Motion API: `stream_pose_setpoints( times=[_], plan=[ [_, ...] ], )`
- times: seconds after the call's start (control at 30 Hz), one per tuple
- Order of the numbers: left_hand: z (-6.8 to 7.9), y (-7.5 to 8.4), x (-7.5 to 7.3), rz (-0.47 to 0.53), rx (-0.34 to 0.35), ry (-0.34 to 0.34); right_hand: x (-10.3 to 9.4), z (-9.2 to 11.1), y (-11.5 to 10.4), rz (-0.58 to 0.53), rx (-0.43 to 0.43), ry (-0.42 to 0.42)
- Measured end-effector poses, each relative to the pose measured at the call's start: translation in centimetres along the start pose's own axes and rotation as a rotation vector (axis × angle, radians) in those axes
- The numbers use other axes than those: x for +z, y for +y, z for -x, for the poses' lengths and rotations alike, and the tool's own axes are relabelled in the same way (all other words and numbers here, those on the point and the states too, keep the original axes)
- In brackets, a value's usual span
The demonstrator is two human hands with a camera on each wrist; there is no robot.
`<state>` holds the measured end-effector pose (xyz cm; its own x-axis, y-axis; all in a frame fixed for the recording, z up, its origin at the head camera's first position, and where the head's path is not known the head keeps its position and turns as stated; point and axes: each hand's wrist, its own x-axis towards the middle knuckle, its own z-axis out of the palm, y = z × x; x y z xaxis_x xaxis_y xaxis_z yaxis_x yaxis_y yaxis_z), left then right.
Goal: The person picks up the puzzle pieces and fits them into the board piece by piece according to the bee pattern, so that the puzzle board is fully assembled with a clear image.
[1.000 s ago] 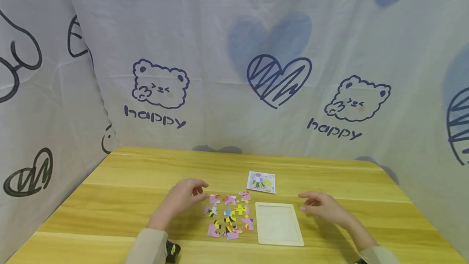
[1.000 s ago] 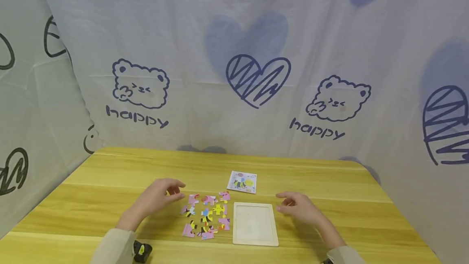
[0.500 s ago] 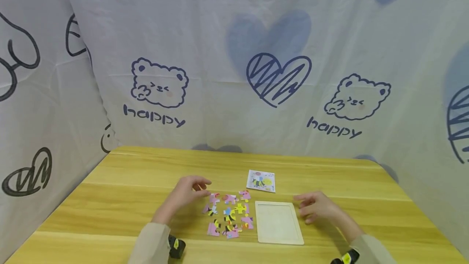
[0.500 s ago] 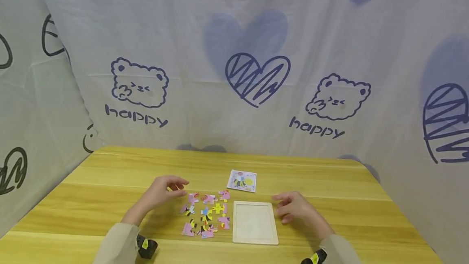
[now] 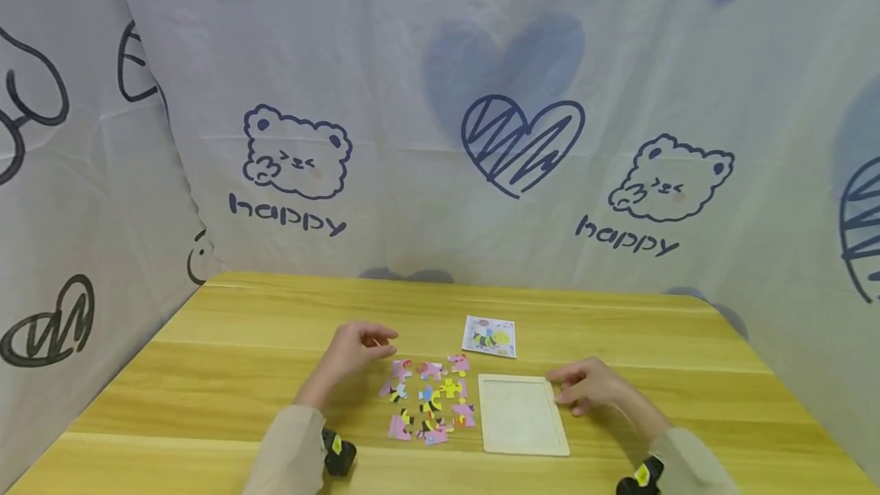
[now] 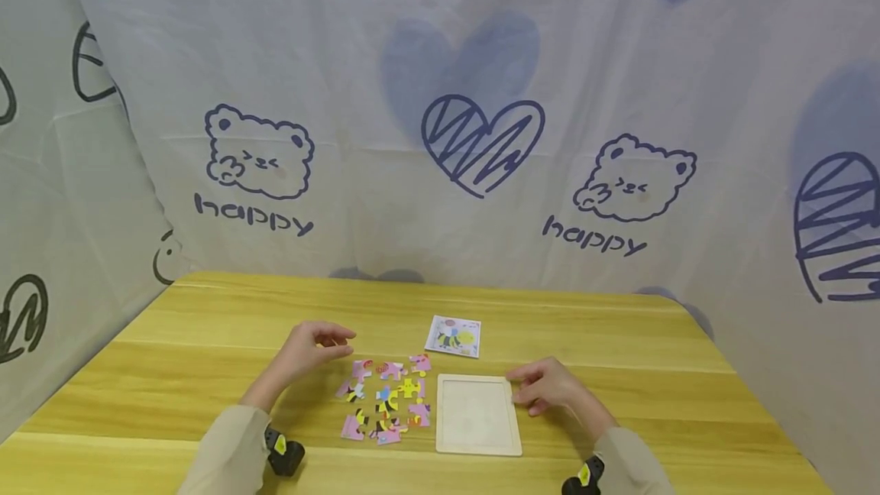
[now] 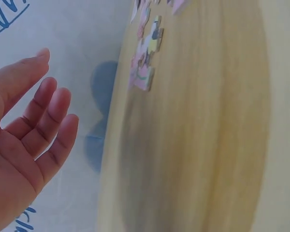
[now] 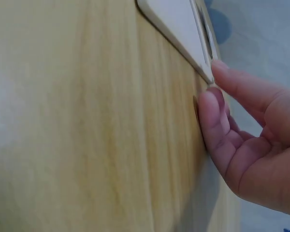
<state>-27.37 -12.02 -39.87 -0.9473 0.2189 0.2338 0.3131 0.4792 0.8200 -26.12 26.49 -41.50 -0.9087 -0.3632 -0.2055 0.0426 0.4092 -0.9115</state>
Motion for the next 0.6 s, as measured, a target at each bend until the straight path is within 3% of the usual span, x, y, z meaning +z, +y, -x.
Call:
stream_pose_setpoints(
  times=[0.2,0.4,0.6],
  plan=[
    [-0.4,-0.4,0.2,0.067,-0.033,-0.023,-0.1,0.0,0.1,-0.005,0.02,0.011],
    [-0.7,-1.1,0.3,0.167,-0.045,-0.089,0.0,-0.2,0.0,0.027,0.035,0.037],
    [-1.0,-2.0,0.4,0.166,-0.064,-0.125,0.3,-0.3,0.1,0.072,0.042,0.065]
  ],
)
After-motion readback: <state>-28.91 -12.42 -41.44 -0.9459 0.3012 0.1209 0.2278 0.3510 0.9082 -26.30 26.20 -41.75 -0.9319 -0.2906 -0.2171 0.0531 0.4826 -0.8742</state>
